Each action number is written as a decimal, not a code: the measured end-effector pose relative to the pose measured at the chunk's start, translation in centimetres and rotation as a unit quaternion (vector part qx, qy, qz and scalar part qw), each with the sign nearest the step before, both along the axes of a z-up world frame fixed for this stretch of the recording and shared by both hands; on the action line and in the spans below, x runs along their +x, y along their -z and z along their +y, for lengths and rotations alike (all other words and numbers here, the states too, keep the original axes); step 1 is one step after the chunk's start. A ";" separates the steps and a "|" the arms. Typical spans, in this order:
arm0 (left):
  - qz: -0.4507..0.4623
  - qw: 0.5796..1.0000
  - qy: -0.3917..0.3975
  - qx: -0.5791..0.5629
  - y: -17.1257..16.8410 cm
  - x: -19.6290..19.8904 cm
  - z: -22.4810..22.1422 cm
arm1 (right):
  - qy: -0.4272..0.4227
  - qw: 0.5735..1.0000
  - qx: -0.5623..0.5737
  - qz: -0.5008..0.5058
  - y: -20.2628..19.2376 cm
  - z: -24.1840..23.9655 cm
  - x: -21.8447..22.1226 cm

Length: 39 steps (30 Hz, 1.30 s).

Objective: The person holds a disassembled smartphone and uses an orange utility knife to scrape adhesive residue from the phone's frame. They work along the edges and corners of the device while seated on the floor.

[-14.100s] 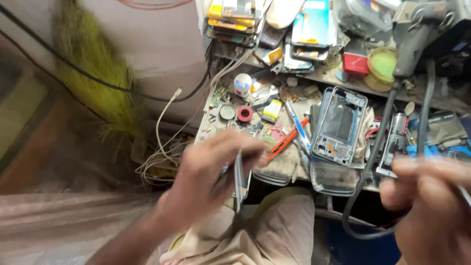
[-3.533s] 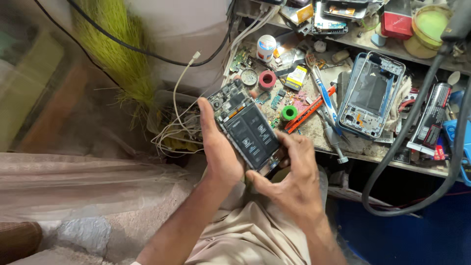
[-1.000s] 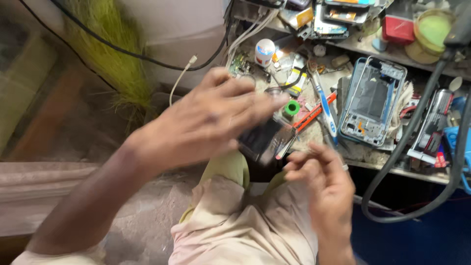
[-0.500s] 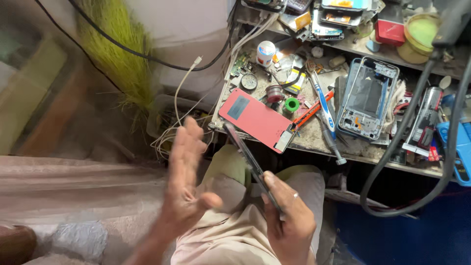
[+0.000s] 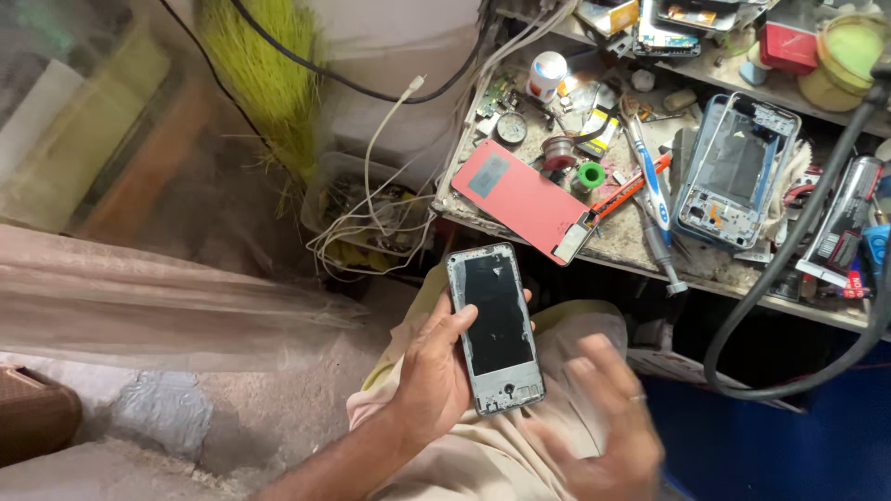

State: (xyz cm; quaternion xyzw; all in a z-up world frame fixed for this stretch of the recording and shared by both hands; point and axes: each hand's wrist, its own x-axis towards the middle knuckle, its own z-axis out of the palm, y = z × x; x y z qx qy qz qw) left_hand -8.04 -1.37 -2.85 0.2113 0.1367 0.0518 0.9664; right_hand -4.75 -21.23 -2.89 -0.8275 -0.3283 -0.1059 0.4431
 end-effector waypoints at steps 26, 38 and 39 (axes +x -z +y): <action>0.034 0.998 0.035 0.047 1.0 0.0 2.8 | 0.078 0.904 -0.412 -0.088 -6.3 6.6 16.4; -0.008 0.999 0.009 0.038 0.3 2.3 3.6 | -0.026 0.931 -0.357 -0.072 -6.5 9.1 15.5; -0.004 0.999 0.007 0.041 0.2 2.3 3.8 | -0.027 0.932 -0.357 -0.060 -6.6 9.1 15.6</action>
